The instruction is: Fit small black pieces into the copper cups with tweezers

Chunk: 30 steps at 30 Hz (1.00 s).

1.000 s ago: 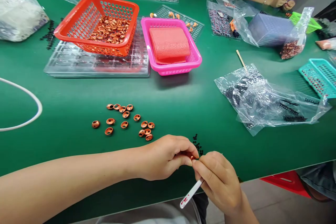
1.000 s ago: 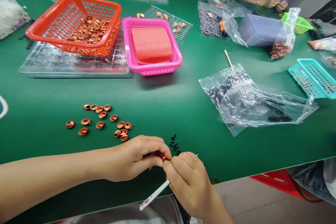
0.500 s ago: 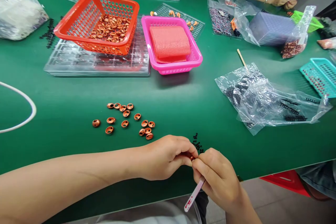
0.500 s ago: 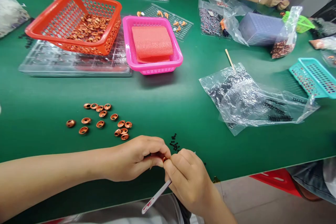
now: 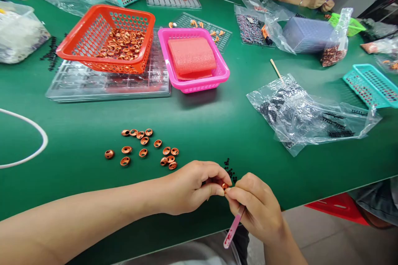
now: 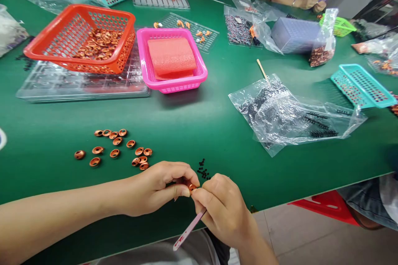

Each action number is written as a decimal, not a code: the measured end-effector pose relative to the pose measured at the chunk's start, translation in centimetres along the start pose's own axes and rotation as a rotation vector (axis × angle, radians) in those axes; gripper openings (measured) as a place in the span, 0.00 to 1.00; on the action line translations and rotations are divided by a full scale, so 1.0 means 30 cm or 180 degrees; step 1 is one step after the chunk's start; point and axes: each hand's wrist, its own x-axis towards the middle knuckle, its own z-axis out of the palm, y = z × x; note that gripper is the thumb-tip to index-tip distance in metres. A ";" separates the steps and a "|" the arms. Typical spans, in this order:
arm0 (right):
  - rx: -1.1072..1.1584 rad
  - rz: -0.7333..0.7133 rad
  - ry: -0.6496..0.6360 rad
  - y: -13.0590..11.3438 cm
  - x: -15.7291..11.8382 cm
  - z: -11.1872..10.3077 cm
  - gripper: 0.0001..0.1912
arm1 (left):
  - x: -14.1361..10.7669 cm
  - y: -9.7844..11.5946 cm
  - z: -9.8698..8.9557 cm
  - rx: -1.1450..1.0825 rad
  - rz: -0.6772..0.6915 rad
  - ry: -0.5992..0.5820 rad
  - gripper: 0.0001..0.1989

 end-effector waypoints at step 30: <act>-0.0235 -0.0163 0.0251 0.001 0.016 0.012 0.20 | 0.005 -0.012 0.022 -0.0293 -0.0032 0.0270 0.08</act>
